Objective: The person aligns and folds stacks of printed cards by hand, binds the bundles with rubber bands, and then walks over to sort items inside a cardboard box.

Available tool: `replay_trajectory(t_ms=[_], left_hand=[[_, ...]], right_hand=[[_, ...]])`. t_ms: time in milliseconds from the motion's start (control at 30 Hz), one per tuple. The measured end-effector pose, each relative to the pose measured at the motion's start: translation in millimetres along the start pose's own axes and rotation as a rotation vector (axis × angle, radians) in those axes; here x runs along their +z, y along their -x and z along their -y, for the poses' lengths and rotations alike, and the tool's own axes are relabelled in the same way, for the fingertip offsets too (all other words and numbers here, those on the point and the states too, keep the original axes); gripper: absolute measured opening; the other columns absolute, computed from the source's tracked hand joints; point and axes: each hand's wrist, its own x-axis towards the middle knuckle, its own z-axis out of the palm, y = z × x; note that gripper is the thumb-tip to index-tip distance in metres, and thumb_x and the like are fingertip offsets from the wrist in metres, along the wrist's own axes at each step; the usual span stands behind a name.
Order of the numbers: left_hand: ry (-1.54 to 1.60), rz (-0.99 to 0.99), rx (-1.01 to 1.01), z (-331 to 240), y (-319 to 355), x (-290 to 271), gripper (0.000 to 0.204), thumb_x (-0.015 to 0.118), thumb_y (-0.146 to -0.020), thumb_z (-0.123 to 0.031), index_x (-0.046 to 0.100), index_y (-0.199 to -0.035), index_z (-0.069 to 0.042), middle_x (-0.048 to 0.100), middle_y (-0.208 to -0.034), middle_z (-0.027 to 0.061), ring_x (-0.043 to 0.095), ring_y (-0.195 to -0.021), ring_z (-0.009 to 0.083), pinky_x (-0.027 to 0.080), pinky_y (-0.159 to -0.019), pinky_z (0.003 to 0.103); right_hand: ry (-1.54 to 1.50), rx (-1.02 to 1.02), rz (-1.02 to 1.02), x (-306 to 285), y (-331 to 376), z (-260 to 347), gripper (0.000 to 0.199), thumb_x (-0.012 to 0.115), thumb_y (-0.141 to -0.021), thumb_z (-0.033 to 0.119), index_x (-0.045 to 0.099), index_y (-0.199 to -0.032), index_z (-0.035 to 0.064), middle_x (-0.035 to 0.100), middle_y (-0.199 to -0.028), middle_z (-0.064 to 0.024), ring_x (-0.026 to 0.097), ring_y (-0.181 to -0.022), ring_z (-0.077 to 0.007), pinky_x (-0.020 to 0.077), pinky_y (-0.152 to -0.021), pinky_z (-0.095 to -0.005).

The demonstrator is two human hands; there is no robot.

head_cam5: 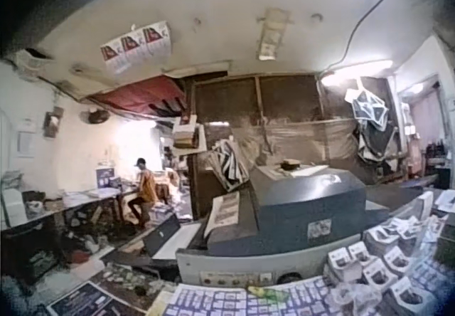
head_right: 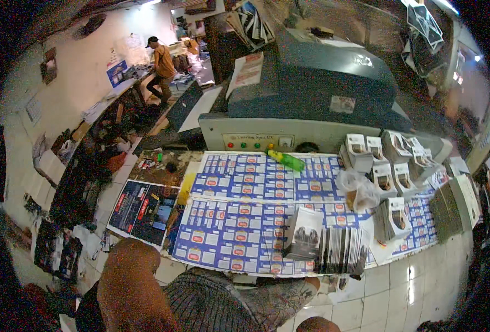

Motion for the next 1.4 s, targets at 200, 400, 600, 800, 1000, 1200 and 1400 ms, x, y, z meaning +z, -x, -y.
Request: replay_trajectory(t_ms=[200, 400, 600, 800, 1000, 1200, 1400], left_hand=[[-0.133, 0.080, 0.063, -54, 29, -20, 0.046, 0.047, -0.096, -0.040, 0.062, -0.113, 0.000, 0.062, -0.112, 0.0212, 0.061, -0.103, 0.0368, 0.045, -0.092, 0.053], [-0.324, -0.365, 0.147, -102, 27, 6, 0.037, 0.041, -0.098, -0.028, 0.071, -0.096, -0.008, 0.071, -0.095, 0.0125, 0.068, -0.096, 0.0218, 0.048, -0.087, 0.048], [-0.556, -0.444, -0.167, -136, 70, 22, 0.026, 0.053, -0.095, -0.032, 0.070, -0.106, -0.015, 0.071, -0.103, 0.0086, 0.067, -0.098, 0.0185, 0.044, -0.092, 0.041], [-0.641, -0.808, -0.410, -38, 95, 35, 0.025, 0.052, -0.096, -0.018, 0.067, -0.113, -0.007, 0.069, -0.111, 0.0122, 0.066, -0.103, 0.0278, 0.046, -0.093, 0.040], [-0.429, -0.671, -0.960, 95, 99, 48, 0.043, 0.042, -0.102, -0.029, 0.050, -0.135, -0.003, 0.064, -0.119, 0.0148, 0.061, -0.110, 0.0303, 0.046, -0.094, 0.041], [0.139, -0.712, -1.116, 107, 103, 65, 0.045, 0.039, -0.104, -0.031, 0.047, -0.137, -0.002, 0.064, -0.092, 0.0108, 0.061, -0.085, 0.0194, 0.049, -0.078, 0.034], [0.270, -1.185, -1.134, 115, 96, 80, 0.045, 0.035, -0.104, -0.035, 0.052, -0.134, -0.007, 0.056, -0.078, 0.0051, 0.055, -0.078, 0.0192, 0.047, -0.078, 0.033]], right_hand=[[0.164, -0.390, -0.363, 11, 19, 21, 0.029, 0.045, -0.098, 0.024, 0.071, -0.094, 0.0128, 0.060, -0.070, -0.0039, 0.063, -0.070, -0.0173, 0.0479, -0.086, -0.0434], [0.259, -0.075, -0.291, -9, 41, 41, 0.023, 0.058, -0.093, 0.032, 0.072, -0.103, 0.0166, 0.062, -0.071, -0.0022, 0.064, -0.071, -0.0185, 0.0446, -0.090, -0.0458], [0.678, 0.210, -0.325, 7, 80, 12, 0.037, 0.066, -0.088, 0.039, 0.070, -0.104, 0.0057, 0.064, -0.110, -0.0167, 0.060, -0.097, -0.0319, 0.0483, -0.078, -0.0444], [0.559, 0.645, -0.641, 44, 92, -20, 0.028, 0.069, -0.084, 0.025, 0.072, -0.107, 0.0114, 0.063, -0.091, -0.0107, 0.060, -0.083, -0.0278, 0.0462, -0.071, -0.0417], [0.528, 0.859, -0.499, 66, 84, -78, 0.032, 0.070, -0.083, 0.016, 0.068, -0.114, 0.0103, 0.058, -0.080, -0.0081, 0.057, -0.074, -0.0250, 0.0449, -0.066, -0.0364], [0.355, 0.965, -0.681, 82, 101, -105, 0.029, 0.072, -0.079, 0.010, 0.072, -0.108, 0.0131, 0.054, -0.075, -0.0076, 0.054, -0.067, -0.0218, 0.0435, -0.059, -0.0332], [0.812, 0.856, -0.547, 94, 97, -118, 0.036, 0.077, -0.068, 0.009, 0.073, -0.103, 0.0170, 0.054, -0.072, -0.0035, 0.052, -0.065, -0.0219, 0.0396, -0.055, -0.0350]])
